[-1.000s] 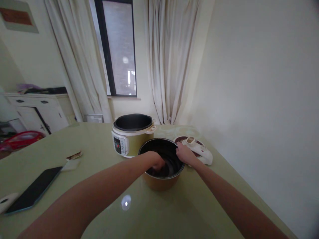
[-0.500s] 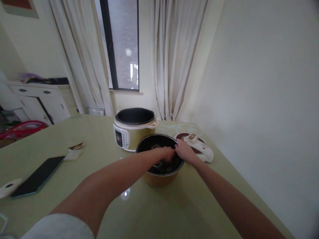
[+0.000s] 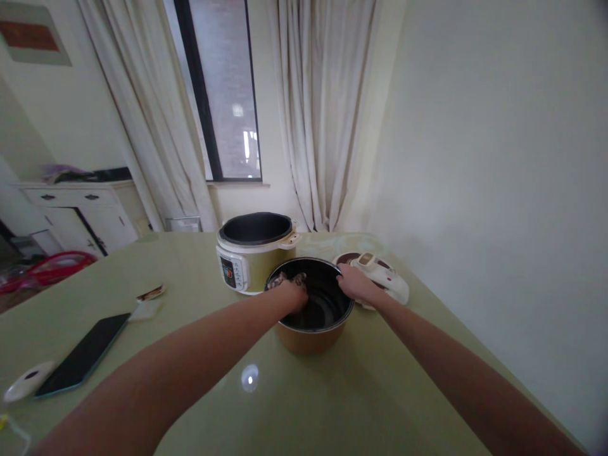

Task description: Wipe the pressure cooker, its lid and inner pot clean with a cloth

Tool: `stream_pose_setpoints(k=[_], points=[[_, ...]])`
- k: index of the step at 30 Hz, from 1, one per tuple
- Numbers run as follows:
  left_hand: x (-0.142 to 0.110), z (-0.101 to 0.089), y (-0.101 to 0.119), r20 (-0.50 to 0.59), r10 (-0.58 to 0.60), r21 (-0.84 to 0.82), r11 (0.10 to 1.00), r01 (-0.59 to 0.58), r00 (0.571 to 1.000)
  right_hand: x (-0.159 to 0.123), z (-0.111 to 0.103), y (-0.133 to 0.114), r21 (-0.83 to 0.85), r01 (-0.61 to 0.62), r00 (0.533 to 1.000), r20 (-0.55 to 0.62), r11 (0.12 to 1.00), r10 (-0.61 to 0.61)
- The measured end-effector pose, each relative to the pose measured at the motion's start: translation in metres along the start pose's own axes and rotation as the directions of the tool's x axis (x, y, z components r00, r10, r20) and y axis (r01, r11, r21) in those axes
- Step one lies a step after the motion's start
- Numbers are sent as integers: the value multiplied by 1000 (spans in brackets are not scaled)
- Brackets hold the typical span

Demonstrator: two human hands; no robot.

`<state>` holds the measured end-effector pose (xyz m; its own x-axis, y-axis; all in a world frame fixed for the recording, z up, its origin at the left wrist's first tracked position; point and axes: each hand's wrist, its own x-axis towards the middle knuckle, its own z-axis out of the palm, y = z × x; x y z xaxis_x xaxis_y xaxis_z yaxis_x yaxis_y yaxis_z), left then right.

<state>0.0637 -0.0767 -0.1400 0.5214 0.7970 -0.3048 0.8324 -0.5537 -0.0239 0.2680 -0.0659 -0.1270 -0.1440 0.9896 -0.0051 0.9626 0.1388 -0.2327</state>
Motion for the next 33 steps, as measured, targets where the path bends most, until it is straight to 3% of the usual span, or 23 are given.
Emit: stream_pose_setpoints(k=[7,11,17,20,22,24,26,28,31,33], points=[[40,-16,26,-31,-27,-37,999,26,999,-5,-1,5,-31,-48,998,-32,998,47],[57,-27,42,12,49,-153,987,-46,999,-8,3,1,-36,-100,993,-64,994,98],[36,-27,50,207,237,-376,915,-147,949,1,4,6,-29,-119,990,-79,993,116],[19,-38,34,297,304,-440,885,-153,905,9,3,10,-35,-108,992,-74,993,106],[7,-57,15,307,350,-474,863,-177,885,14,1,13,-36,-104,992,-71,994,102],[-9,-85,-6,225,378,-527,822,-214,898,18,-1,17,-31,-104,992,-71,994,102],[-32,-113,-23,-8,346,-655,707,-266,938,21,-3,20,-23,-105,992,-70,994,103],[-57,-131,-30,-206,283,-646,679,-348,937,24,-3,24,-13,-103,992,-71,995,102],[-83,-121,-23,-364,219,-415,832,-368,905,27,-1,27,3,-97,992,-77,995,97],[-85,-92,-10,-334,243,-210,923,-323,911,29,1,29,15,-91,992,-82,996,92]])
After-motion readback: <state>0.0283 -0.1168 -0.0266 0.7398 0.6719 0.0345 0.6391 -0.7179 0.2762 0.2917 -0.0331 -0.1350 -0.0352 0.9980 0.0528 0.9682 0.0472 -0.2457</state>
